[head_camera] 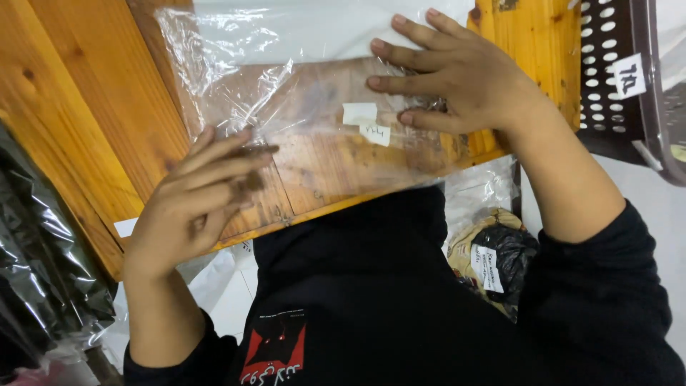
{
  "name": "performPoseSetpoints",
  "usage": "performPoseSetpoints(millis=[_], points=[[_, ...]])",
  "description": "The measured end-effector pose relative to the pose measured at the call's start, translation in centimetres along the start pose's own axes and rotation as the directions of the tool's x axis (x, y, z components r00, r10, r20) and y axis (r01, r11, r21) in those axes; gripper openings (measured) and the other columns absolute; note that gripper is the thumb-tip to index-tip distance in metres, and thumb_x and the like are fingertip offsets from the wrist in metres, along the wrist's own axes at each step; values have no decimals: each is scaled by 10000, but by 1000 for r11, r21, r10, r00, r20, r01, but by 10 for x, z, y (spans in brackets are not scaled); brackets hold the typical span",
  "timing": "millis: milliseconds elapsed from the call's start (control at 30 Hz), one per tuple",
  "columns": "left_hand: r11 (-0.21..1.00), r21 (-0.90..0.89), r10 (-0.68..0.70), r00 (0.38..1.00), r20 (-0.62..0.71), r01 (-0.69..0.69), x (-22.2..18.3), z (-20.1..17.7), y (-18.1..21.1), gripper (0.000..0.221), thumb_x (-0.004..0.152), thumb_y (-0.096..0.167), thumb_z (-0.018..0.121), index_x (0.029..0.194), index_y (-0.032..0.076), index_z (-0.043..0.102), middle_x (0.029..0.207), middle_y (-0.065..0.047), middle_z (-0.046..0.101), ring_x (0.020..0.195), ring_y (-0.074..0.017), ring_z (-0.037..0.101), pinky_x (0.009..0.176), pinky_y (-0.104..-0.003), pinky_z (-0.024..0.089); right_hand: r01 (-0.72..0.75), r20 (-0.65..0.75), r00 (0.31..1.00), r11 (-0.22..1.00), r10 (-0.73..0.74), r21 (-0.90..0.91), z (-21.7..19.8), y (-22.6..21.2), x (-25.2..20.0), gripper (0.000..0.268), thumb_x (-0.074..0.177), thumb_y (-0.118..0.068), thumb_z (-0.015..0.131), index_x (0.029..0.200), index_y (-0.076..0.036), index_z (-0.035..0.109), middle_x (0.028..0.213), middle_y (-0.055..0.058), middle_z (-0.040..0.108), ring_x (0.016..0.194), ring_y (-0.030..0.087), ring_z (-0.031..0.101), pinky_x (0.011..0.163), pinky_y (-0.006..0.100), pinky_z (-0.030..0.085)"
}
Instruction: A person is packaging folded white shirts into clear plastic bags at a workstation in a sewing factory.
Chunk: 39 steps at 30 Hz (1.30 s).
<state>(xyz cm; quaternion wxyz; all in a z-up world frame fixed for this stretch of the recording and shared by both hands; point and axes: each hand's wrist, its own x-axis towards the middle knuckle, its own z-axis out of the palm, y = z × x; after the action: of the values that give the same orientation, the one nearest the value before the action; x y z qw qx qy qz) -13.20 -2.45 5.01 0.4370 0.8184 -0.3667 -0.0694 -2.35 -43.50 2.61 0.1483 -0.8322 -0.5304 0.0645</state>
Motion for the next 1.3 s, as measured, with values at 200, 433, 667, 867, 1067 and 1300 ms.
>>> performPoseSetpoints(millis=[200, 433, 667, 867, 1067, 1300], points=[[993, -108, -70, 990, -123, 57, -14, 6, 1, 167, 1066, 109, 485, 971, 65, 615, 1463, -240, 552, 1319, -428, 636, 1092, -461, 573, -23, 55, 998, 1000, 23, -2, -3, -6, 1, 566, 1069, -444, 490, 1558, -169, 567, 1673, 155, 423, 1584, 359, 161, 1262, 534, 117], [968, -156, -242, 905, -349, 199, 16, 18, 18, 115, 1135, 66, 395, 1056, -17, 405, 1199, -306, 680, 1272, -423, 667, 958, -419, 580, 21, -282, 957, 958, 63, 284, -13, -37, -16, 783, 978, -621, 349, 1364, -25, 679, 1544, 206, 511, 1567, 390, 212, 1310, 574, 180], [929, -124, -362, 791, -494, 347, 25, 27, 17, 141, 1176, 101, 428, 1107, -20, 407, 1108, -224, 703, 1117, -359, 739, 914, -381, 561, -18, -210, 974, 955, 84, 297, -25, -68, -24, 652, 742, -554, 812, 1114, -20, 768, 1255, 188, 732, 1380, 435, 557, 1272, 589, 297], [922, -244, -384, 805, -452, 302, 25, 27, 12, 154, 1170, 94, 468, 1173, -33, 379, 1028, -253, 693, 825, -284, 727, 724, -324, 593, -142, -129, 969, 903, 210, 405, -13, -55, -26, 277, 1024, -190, 588, 1142, 6, 745, 1218, 214, 735, 1313, 470, 639, 1256, 604, 396], [931, -243, -351, 846, -402, 271, 18, 24, 6, 390, 1059, 21, 712, 1294, -38, 407, 1138, -234, 698, 1064, -311, 744, 866, -342, 644, -106, -215, 929, 777, 300, 621, -10, -53, -27, 263, 1028, -131, 539, 997, 66, 712, 1070, 271, 726, 1122, 407, 730, 1309, 600, 402], [945, -215, -310, 889, -338, 248, 7, 12, 1, 11, 1027, -81, 701, 1021, -90, 703, 1098, -250, 728, 1083, -339, 733, 1007, -407, 608, -205, -160, 879, 660, 449, 722, -1, -42, -45, 280, 1122, -133, 489, 1169, 78, 666, 961, 185, 709, 666, 149, 611, 1320, 489, 492]])
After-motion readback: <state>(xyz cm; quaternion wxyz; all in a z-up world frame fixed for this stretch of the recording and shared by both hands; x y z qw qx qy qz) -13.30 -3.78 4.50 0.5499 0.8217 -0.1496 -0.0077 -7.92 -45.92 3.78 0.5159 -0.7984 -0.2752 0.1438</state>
